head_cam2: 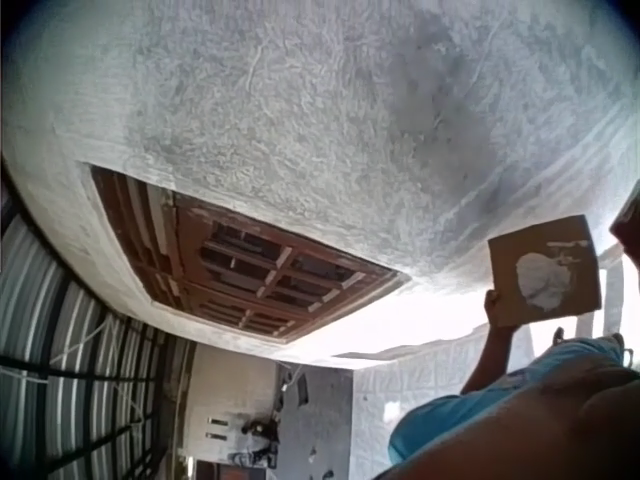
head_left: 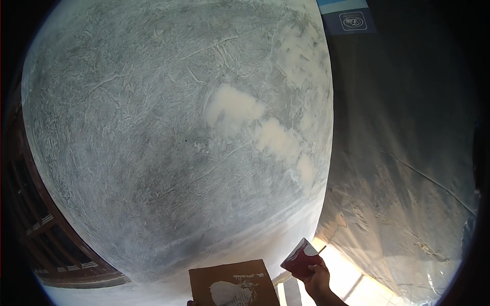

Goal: Apply wall putty to a surface using a hand scraper.

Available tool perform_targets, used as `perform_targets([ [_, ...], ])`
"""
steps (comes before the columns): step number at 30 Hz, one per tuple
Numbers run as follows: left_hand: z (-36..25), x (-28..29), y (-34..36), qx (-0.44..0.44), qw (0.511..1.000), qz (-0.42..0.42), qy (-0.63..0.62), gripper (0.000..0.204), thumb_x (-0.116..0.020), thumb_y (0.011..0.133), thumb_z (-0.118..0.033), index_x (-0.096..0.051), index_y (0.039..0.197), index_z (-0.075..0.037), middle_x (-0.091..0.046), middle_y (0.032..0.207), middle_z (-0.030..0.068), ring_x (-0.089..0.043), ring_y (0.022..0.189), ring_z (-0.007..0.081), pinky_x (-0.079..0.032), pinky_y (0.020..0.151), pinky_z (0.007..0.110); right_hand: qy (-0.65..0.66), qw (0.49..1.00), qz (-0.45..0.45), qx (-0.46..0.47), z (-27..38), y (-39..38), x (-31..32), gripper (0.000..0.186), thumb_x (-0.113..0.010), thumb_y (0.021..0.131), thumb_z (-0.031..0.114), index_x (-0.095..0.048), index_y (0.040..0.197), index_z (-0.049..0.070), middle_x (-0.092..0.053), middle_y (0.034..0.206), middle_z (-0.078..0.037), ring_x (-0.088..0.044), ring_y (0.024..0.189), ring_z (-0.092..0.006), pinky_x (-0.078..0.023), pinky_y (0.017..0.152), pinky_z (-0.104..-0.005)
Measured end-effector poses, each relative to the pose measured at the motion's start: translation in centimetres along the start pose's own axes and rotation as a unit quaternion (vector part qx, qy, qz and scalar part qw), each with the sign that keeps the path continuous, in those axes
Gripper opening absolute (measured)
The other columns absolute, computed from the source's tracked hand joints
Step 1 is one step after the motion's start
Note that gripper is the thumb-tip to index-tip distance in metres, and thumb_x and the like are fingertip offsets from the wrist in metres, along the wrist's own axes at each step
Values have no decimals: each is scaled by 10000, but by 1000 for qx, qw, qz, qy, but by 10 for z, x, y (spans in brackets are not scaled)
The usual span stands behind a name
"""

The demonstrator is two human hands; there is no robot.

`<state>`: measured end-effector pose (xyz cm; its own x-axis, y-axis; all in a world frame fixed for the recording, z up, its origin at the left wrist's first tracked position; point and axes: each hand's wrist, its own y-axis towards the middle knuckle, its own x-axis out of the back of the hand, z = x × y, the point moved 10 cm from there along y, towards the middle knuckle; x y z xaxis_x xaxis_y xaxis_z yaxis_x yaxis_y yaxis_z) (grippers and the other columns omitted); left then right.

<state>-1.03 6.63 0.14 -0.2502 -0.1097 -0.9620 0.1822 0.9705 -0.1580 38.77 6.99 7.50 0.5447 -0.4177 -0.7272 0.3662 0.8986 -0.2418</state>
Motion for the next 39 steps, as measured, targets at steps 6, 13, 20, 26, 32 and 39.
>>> perform_targets([
  [6,30,-27,18,-4,990,140,4,662,-557,917,-413,-468,1454,-36,-483,1473,180,-481,1297,399,-423,1046,622,37,999,28,-2,27,11,3,513,-390,856,3,-401,1368,36,-553,1293,-208,-612,1148,-428,-554,931,-620],
  [13,79,-33,32,14,967,230,-113,710,-596,924,-456,-437,1483,-49,-464,1510,133,-461,1335,375,-363,1090,646,13,995,94,33,83,35,18,441,-487,836,-88,-482,1270,-9,-606,1199,-178,-654,1101,-336,-588,943,-500],
  [20,141,-71,32,-73,990,94,76,756,-474,857,-515,-442,1451,-49,-494,1458,163,-488,1313,384,-382,1100,535,-28,998,55,19,105,34,86,401,-491,848,-96,-489,1243,-30,-627,1155,-175,-660,1087,-313,-583,945,-460],
  [26,174,-82,17,-26,995,98,14,736,-488,841,-446,-440,1448,-32,-490,1456,187,-501,1302,390,-418,1073,544,4,997,-4,80,146,26,115,335,-510,844,-101,-541,1170,-31,-642,1144,-159,-661,1033,-267,-554,932,-391],
  [32,203,-168,17,73,958,252,-116,645,-474,826,-328,-497,1372,15,-628,1284,211,-678,1041,388,-588,805,503,-43,988,67,134,183,31,72,253,-601,925,-20,-599,1178,-33,-681,1124,-131,-671,1022,-219,-537,930,-356],
  [39,214,-223,40,72,942,311,-101,661,-477,866,-307,-424,1435,26,-567,1358,247,-618,1168,399,-540,951,511,-149,931,206,263,230,12,0,178,-649,949,50,-642,1117,-8,-700,1078,-97,-667,987,-170,-528,918,-339],
])
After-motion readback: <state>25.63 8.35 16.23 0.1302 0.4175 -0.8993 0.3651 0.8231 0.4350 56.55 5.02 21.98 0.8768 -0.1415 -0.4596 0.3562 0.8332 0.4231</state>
